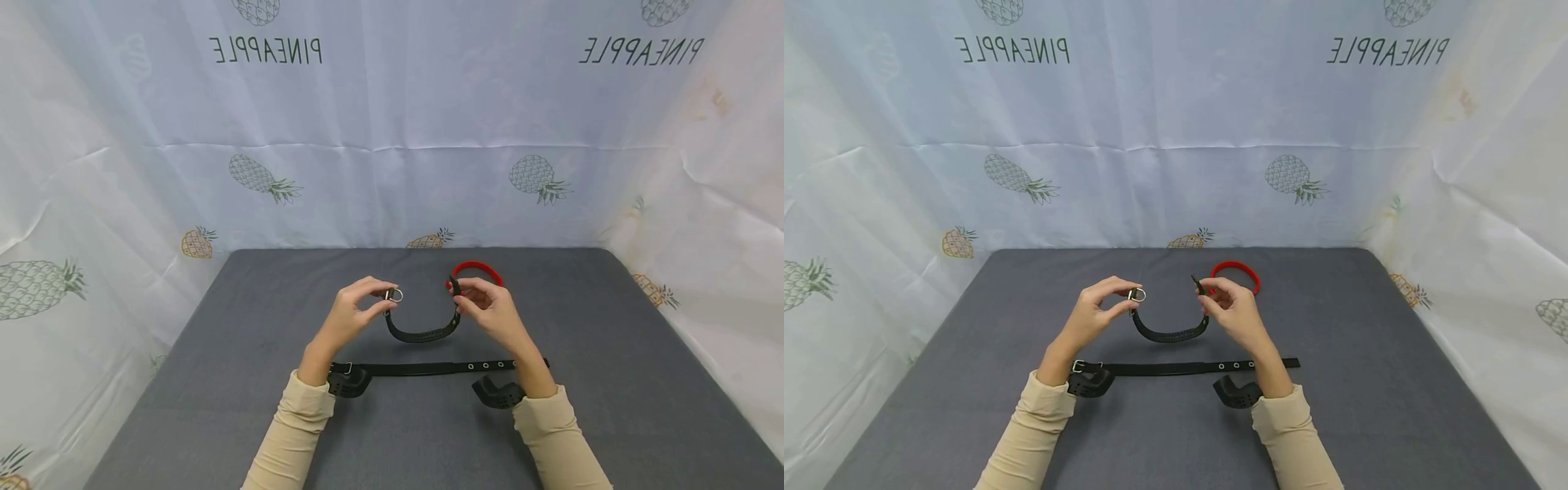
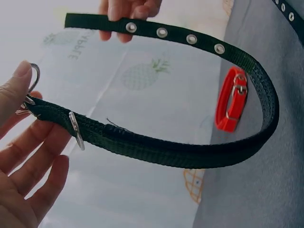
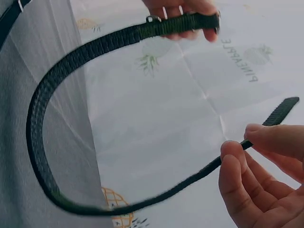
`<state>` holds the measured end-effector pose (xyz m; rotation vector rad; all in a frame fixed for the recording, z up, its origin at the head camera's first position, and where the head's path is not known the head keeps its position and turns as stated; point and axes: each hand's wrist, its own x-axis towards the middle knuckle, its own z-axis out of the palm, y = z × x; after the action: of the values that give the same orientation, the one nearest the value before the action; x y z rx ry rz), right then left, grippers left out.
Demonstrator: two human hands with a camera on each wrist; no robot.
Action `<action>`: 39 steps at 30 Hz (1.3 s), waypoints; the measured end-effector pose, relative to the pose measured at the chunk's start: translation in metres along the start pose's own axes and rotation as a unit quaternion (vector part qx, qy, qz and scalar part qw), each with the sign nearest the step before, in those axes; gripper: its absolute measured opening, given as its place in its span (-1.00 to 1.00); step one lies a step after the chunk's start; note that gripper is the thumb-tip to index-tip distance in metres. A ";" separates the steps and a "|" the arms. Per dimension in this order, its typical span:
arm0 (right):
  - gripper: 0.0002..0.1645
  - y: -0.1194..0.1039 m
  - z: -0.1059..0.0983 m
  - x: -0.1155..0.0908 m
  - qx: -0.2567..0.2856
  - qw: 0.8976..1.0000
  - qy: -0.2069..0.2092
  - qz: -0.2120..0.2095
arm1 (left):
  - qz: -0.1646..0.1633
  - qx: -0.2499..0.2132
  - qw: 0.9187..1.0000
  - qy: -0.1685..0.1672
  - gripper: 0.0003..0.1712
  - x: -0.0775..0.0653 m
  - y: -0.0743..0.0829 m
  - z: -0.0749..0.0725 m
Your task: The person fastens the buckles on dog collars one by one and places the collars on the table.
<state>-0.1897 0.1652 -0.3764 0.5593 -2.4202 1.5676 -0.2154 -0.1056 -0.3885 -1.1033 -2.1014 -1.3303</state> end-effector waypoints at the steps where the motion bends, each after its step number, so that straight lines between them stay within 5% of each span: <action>1: -0.66 -0.001 0.001 0.000 0.002 1.000 -0.001 -0.002 | -0.006 -0.002 1.000 -0.001 -0.67 0.000 0.001 0.001; 16: -0.74 -0.009 0.018 0.005 -0.004 0.999 -0.015 -0.033 | -0.071 -0.088 0.993 0.023 -0.70 0.003 0.010 0.015; 39: -0.72 -0.016 0.032 0.010 -0.003 0.999 -0.022 -0.035 | -0.088 -0.132 0.987 0.031 -0.70 0.002 0.013 0.019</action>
<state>-0.1910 0.1288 -0.3727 0.6769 -2.4095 1.5343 -0.2048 -0.0845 -0.3883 -0.9776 -2.0604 -1.7446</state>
